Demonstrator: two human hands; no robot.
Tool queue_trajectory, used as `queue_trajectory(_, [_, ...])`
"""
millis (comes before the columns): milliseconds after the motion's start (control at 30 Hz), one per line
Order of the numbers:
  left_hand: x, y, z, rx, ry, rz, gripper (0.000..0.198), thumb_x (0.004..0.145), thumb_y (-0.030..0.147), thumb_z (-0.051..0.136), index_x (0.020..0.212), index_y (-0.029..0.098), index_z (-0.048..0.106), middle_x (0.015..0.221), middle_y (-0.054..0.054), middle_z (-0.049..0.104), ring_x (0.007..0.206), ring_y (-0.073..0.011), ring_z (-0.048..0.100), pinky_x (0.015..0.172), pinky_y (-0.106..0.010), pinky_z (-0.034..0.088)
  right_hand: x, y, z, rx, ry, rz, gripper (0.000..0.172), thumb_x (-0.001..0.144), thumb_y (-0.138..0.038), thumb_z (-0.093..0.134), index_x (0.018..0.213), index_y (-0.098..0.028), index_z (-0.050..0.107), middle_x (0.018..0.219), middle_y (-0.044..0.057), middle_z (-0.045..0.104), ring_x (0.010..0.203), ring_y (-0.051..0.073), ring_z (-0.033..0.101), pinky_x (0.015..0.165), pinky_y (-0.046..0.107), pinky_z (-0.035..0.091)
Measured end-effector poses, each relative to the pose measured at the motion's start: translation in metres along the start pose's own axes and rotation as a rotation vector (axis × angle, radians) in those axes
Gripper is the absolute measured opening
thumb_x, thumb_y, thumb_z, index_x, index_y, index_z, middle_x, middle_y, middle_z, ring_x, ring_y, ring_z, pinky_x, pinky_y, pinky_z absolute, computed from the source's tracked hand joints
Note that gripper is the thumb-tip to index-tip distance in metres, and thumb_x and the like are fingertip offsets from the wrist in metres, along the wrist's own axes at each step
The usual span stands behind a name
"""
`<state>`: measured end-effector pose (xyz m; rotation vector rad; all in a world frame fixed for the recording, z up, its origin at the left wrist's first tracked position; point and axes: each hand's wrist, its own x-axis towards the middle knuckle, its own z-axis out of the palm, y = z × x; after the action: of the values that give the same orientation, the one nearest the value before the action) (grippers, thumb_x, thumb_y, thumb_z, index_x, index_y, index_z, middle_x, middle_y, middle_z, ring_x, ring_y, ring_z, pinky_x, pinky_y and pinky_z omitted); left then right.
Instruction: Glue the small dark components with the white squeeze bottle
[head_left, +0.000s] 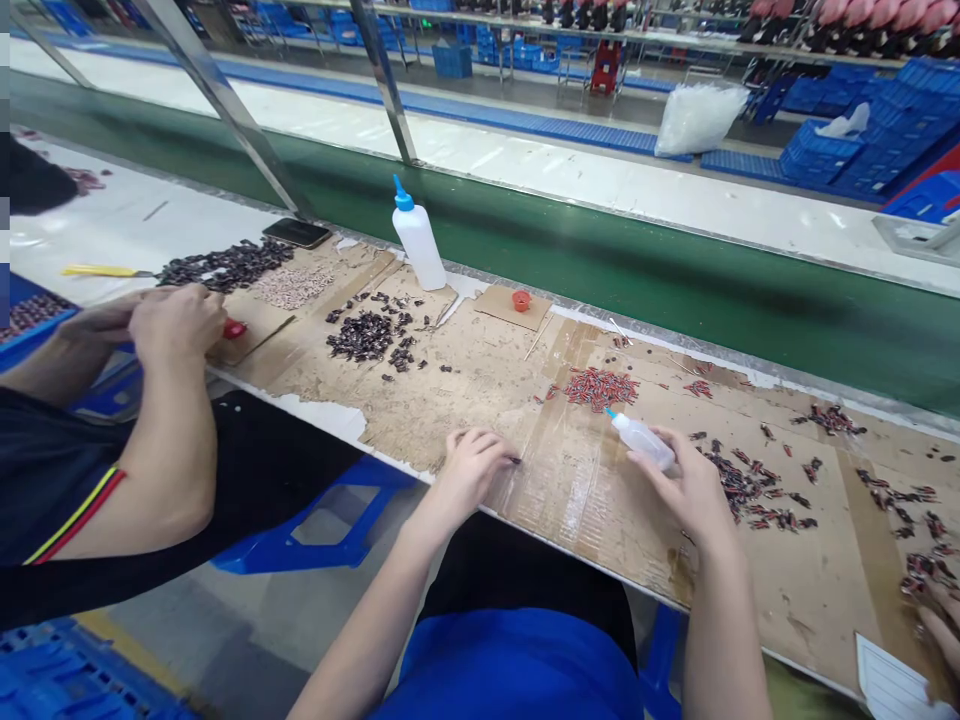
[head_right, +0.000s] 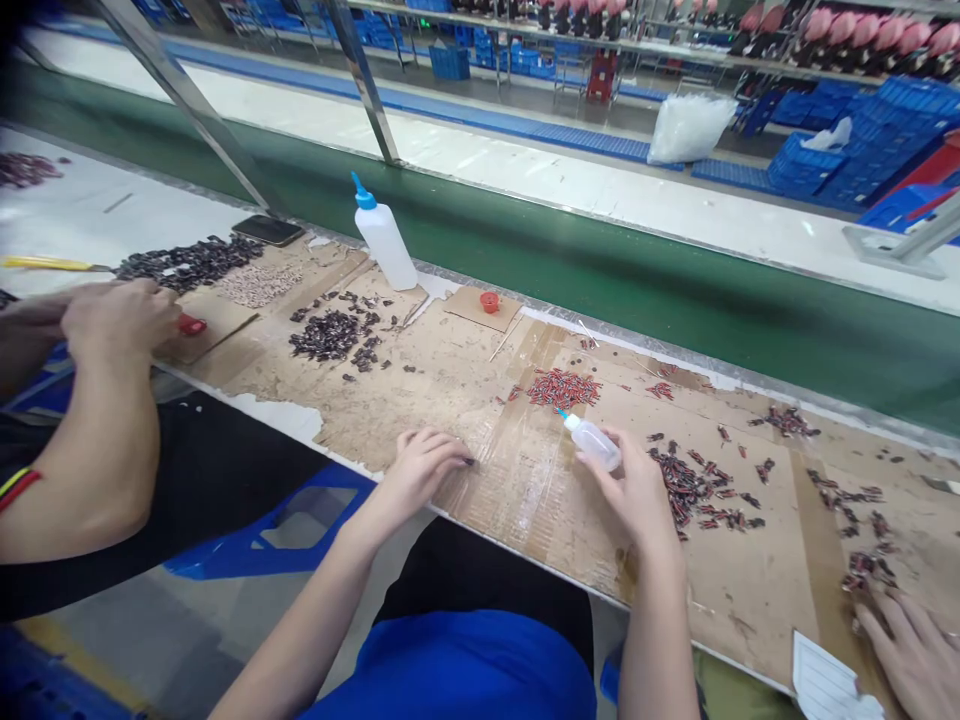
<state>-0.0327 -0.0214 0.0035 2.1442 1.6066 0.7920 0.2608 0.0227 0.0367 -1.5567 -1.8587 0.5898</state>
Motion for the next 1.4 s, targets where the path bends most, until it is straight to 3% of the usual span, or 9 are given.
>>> queue_trajectory(67, [0.003,0.015,0.012,-0.062,-0.012,0.050,0.018,0.091,0.017,0.056,0.092,0.027,0.070,0.089,-0.001,0.073,0.094,-0.0198,0.060,0.094,-0.041,0.029,-0.009,-0.011,0.004,0.284,0.107,0.112,0.037,0.068,-0.051,0.072,0.087,-0.020,0.069,0.082,0.008,0.072,0.067,0.023,0.065,0.060,0.034,0.051])
queue_trajectory(200, [0.008,0.035,0.037,-0.128,-0.005,0.063,0.017,0.089,0.018,0.060,0.091,0.028,0.073,0.088,-0.002,0.073,0.098,-0.0207,0.060,0.093,-0.042,0.033,-0.022,-0.026,0.024,0.870,0.372,0.320,0.032,0.063,-0.050,0.072,0.072,-0.021,0.065,0.066,0.003,0.068,0.052,0.016,0.059,0.046,0.027,0.045])
queue_trajectory(300, [0.009,0.036,0.045,-0.150,-0.010,0.028,0.017,0.086,0.017,0.063,0.093,0.028,0.074,0.092,-0.004,0.074,0.102,-0.0228,0.059,0.089,-0.042,0.037,-0.025,-0.031,0.038,1.069,0.372,0.451,0.030,0.065,-0.051,0.066,0.069,-0.021,0.062,0.063,0.001,0.067,0.046,0.013,0.055,0.040,0.023,0.040])
queue_trajectory(467, [0.009,0.033,0.045,-0.227,-0.020,-0.025,0.021,0.081,0.013,0.068,0.098,0.025,0.072,0.097,-0.004,0.076,0.104,-0.0240,0.062,0.092,-0.045,0.039,-0.031,-0.033,0.052,0.930,0.373,0.538,0.038,0.064,-0.054,0.071,0.063,-0.018,0.056,0.052,-0.002,0.057,0.041,0.008,0.043,0.037,0.020,0.031])
queue_trajectory(600, [0.009,0.033,0.045,-0.289,0.004,-0.119,0.019,0.077,0.015,0.071,0.094,0.025,0.072,0.085,-0.002,0.077,0.103,-0.0245,0.065,0.093,-0.046,0.040,-0.038,-0.033,0.060,0.708,0.397,0.482,0.041,0.065,-0.055,0.072,0.059,-0.018,0.055,0.052,-0.001,0.056,0.047,0.011,0.047,0.046,0.024,0.039])
queue_trajectory(800, [0.008,0.033,0.046,-0.341,0.020,-0.220,0.015,0.075,0.021,0.075,0.089,0.024,0.074,0.080,-0.003,0.077,0.103,-0.0258,0.066,0.096,-0.049,0.041,-0.043,-0.040,0.066,0.565,0.359,0.441,0.040,0.069,-0.056,0.067,0.060,-0.017,0.062,0.055,0.003,0.063,0.051,0.017,0.055,0.051,0.029,0.047])
queue_trajectory(1167, [0.010,0.035,0.043,-0.350,0.014,-0.256,0.012,0.073,0.020,0.077,0.084,0.023,0.074,0.077,-0.003,0.077,0.103,-0.0267,0.067,0.097,-0.051,0.041,-0.043,-0.039,0.067,0.582,0.326,0.457,0.035,0.070,-0.050,0.068,0.064,-0.016,0.066,0.061,0.004,0.068,0.057,0.019,0.061,0.058,0.030,0.051])
queue_trajectory(1400, [0.011,0.038,0.043,-0.329,0.036,-0.247,0.008,0.075,0.018,0.074,0.081,0.022,0.074,0.075,-0.001,0.077,0.101,-0.0274,0.068,0.094,-0.050,0.044,-0.044,-0.037,0.068,0.577,0.374,0.495,0.039,0.070,-0.055,0.068,0.066,-0.015,0.067,0.063,0.005,0.068,0.058,0.018,0.059,0.057,0.030,0.050])
